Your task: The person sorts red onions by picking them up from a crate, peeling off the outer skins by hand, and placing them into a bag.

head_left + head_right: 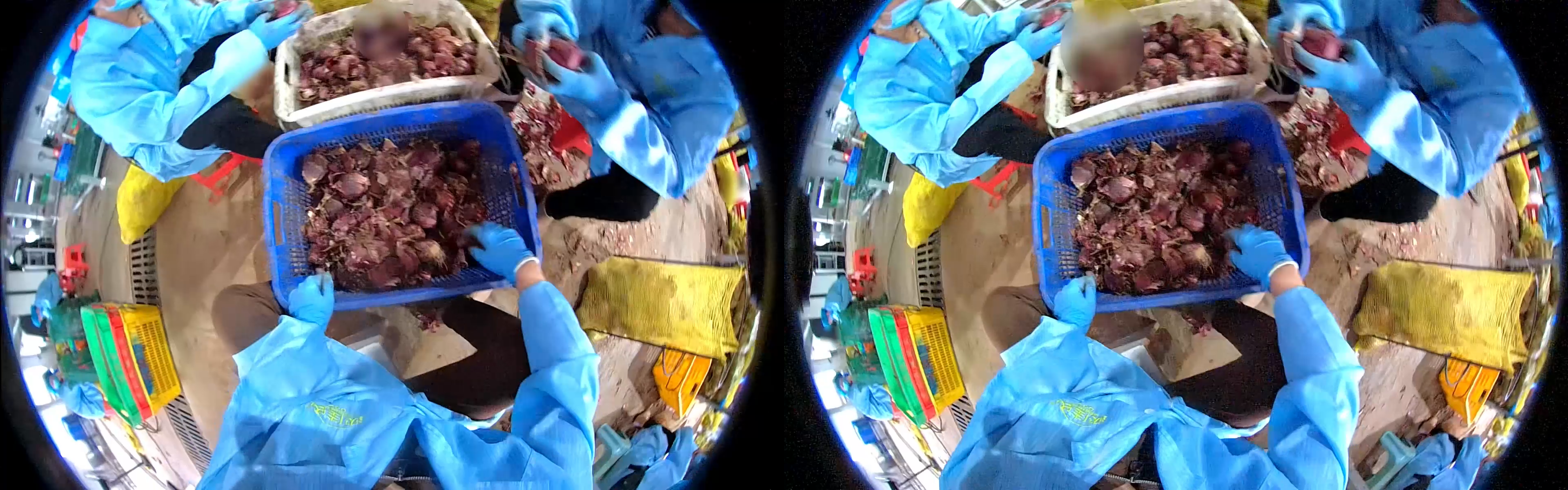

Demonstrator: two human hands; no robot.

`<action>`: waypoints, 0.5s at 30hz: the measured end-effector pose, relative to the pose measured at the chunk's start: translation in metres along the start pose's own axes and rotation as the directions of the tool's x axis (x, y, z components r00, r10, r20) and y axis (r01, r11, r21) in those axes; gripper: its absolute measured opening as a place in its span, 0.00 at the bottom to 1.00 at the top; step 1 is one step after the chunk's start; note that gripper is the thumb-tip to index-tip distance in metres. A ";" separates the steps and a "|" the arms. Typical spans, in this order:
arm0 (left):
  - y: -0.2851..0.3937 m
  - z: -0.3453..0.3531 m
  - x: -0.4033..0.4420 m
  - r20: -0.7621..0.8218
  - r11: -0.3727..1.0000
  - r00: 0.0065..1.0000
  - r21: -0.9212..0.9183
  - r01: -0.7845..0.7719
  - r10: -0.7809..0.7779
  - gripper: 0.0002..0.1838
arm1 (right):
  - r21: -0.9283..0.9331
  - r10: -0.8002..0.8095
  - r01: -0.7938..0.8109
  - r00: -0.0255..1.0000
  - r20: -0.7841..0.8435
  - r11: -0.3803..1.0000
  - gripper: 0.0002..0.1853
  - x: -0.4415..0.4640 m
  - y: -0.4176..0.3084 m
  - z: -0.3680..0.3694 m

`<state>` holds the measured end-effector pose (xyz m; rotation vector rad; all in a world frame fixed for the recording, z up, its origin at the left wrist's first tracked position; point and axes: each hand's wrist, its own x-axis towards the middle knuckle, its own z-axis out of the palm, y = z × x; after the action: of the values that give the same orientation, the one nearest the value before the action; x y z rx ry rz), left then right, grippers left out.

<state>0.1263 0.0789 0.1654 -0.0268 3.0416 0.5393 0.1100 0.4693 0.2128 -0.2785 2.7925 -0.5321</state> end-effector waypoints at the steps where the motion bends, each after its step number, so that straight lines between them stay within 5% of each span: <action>1: 0.002 -0.006 0.003 0.027 0.999 0.999 0.031 0.021 -0.021 0.21 | 0.074 0.032 -0.033 0.999 0.016 0.997 0.21 0.017 0.006 0.026; 3: 0.005 -0.009 0.005 0.097 0.997 0.994 0.056 0.046 -0.051 0.19 | 0.129 0.238 -0.269 0.948 0.212 0.955 0.27 0.044 0.031 0.068; 4: 0.013 -0.018 0.005 0.101 0.999 0.994 0.026 0.028 -0.030 0.17 | 0.124 0.227 -0.259 0.948 0.223 0.958 0.27 0.050 0.043 0.085; 7: 0.009 -0.018 0.009 0.249 0.999 0.968 0.021 0.035 -0.039 0.13 | 0.094 0.517 -0.587 0.769 0.375 0.804 0.40 0.061 0.060 0.116; 10: 0.008 -0.013 0.008 0.071 0.999 0.997 -0.023 -0.040 0.042 0.13 | 0.037 0.670 -0.728 0.648 0.362 0.684 0.43 0.080 0.048 0.143; 12: 0.009 -0.015 0.009 0.090 0.999 0.995 -0.034 -0.039 0.042 0.11 | -0.071 0.755 -0.787 0.555 0.350 0.612 0.40 0.093 0.026 0.134; 15: 0.002 -0.010 0.008 0.113 0.997 0.991 -0.026 -0.072 0.074 0.11 | 0.033 0.741 -0.768 0.627 0.241 0.640 0.38 0.094 0.027 0.141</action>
<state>0.1177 0.0773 0.1750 0.1111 2.9351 0.5586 0.0618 0.4247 0.0544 0.8163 2.3333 -0.4235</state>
